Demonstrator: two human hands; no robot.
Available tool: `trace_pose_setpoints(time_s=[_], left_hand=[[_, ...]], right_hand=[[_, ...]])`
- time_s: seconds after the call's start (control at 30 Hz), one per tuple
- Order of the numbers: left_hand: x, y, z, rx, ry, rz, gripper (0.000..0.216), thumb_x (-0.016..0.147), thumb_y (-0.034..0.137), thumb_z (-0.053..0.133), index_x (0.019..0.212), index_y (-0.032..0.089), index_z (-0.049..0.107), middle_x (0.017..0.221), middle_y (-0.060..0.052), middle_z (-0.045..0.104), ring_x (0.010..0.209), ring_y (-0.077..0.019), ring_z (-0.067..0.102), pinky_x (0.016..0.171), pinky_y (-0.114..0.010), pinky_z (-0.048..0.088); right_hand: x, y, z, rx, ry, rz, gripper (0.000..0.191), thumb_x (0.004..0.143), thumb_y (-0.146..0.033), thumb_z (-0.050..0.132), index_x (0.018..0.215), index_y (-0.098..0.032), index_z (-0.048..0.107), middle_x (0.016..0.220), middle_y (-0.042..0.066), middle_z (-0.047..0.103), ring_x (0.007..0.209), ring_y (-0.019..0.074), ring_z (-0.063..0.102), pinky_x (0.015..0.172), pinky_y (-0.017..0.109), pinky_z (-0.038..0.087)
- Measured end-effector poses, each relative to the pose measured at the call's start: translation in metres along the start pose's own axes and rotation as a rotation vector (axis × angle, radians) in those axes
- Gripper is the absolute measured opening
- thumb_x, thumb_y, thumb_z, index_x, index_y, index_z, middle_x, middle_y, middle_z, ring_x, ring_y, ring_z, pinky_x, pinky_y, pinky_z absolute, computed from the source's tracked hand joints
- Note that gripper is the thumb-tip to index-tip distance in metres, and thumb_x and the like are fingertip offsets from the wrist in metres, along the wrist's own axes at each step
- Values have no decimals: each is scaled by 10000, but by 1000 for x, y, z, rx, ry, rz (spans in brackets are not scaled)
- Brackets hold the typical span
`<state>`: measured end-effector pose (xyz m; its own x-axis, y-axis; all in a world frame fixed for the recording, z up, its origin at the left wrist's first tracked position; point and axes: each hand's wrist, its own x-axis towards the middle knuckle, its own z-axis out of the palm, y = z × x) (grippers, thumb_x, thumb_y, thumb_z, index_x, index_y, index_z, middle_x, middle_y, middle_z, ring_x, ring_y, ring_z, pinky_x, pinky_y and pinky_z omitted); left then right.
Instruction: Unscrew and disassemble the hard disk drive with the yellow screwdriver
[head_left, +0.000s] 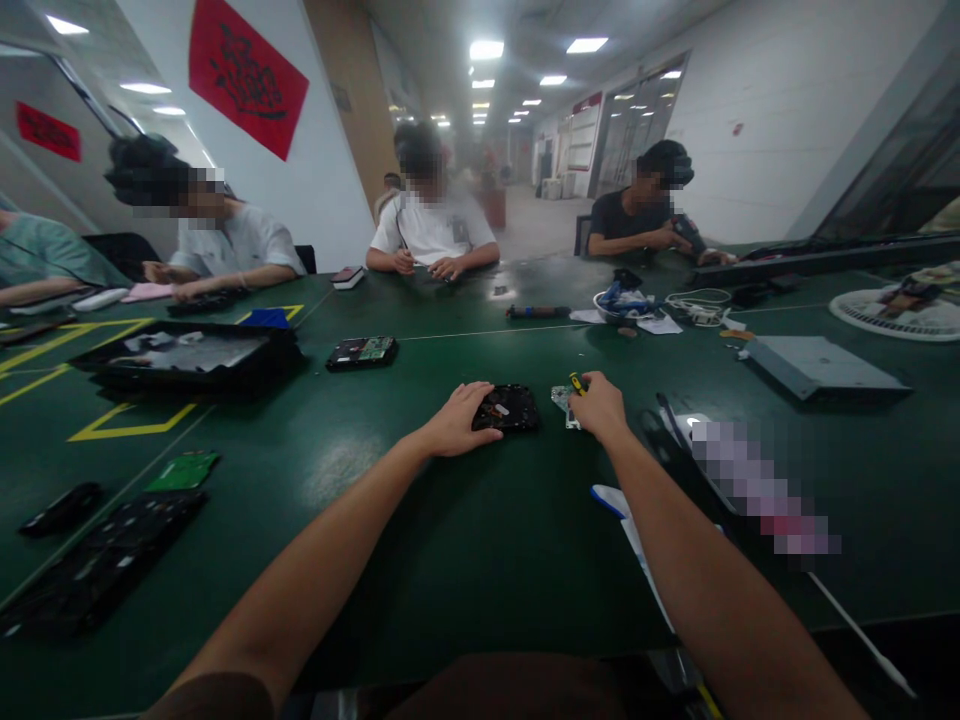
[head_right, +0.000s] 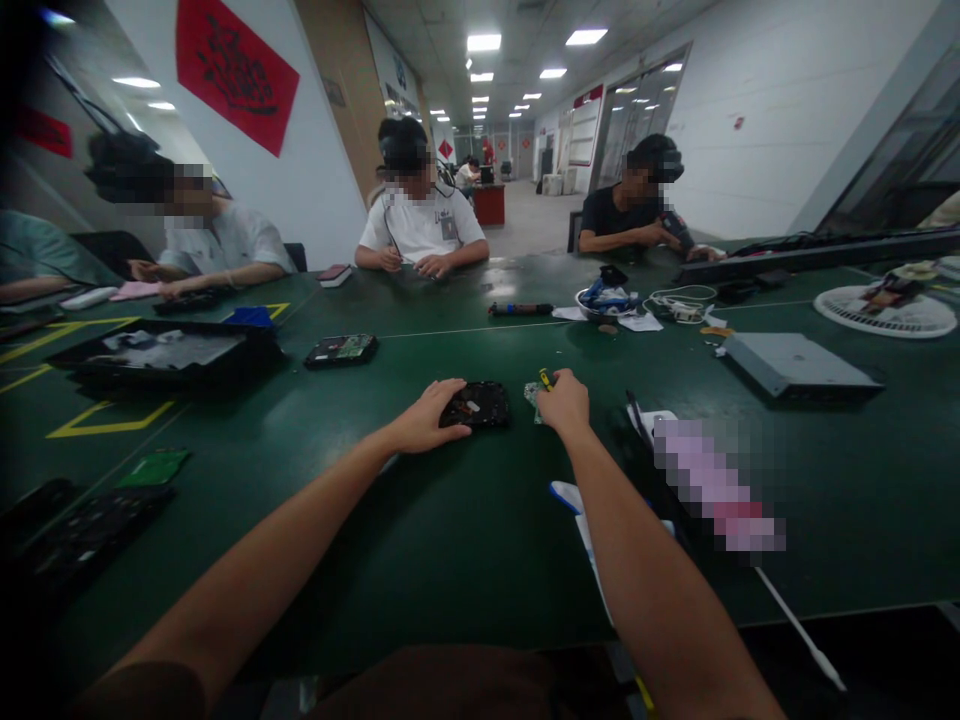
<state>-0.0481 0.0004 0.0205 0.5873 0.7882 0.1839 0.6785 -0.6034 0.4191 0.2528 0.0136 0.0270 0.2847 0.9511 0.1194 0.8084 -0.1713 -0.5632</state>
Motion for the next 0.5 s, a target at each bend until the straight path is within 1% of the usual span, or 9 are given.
trace_pose_setpoints(time_s=[0.1, 0.2, 0.27, 0.37, 0.43, 0.5], left_hand=[[5, 2, 9, 23, 50, 13, 920, 876, 654, 655, 1584, 150, 354, 1617, -202, 413, 1540, -360, 325, 1297, -567, 162], [6, 1, 12, 22, 85, 13, 981, 842, 704, 680, 1576, 138, 360, 1605, -214, 422, 1527, -373, 346, 1286, -575, 199], [4, -3, 10, 1, 89, 13, 1020, 813, 713, 713, 1580, 146, 354, 1601, -213, 428, 1519, -377, 359, 1274, -570, 240], [0, -12, 2, -48, 70, 28, 1103, 730, 710, 797, 1591, 187, 347, 1596, -192, 441, 1503, -380, 388, 1250, -554, 305], [-3, -19, -4, -84, 48, 43, 1182, 659, 706, 852, 1599, 204, 340, 1590, -187, 450, 1484, -380, 417, 1238, -538, 335], [-7, -26, -6, -104, 47, 46, 1216, 628, 702, 876, 1604, 220, 334, 1588, -182, 449, 1480, -379, 424, 1234, -533, 343]], right_hand=[[2, 1, -3, 67, 49, 32, 379, 829, -271, 696, 1186, -143, 705, 1108, 148, 755, 1013, 261, 713, 839, 313, 509], [3, 2, -6, 125, 105, 33, 292, 839, -325, 679, 1060, -147, 748, 1026, 129, 766, 933, 248, 704, 786, 310, 487], [3, 3, -7, 187, 141, 40, 276, 828, -370, 686, 995, -163, 760, 958, 104, 766, 870, 234, 689, 747, 307, 470], [2, 4, -7, 330, 179, 46, 286, 801, -415, 704, 961, -187, 770, 899, 71, 760, 815, 214, 672, 700, 297, 455], [2, 3, -6, 433, 165, 43, 309, 791, -435, 707, 971, -192, 773, 895, 62, 757, 805, 209, 673, 679, 291, 455], [2, 2, -5, 522, 123, 52, 333, 778, -452, 715, 971, -186, 771, 887, 57, 754, 786, 205, 673, 660, 287, 456]])
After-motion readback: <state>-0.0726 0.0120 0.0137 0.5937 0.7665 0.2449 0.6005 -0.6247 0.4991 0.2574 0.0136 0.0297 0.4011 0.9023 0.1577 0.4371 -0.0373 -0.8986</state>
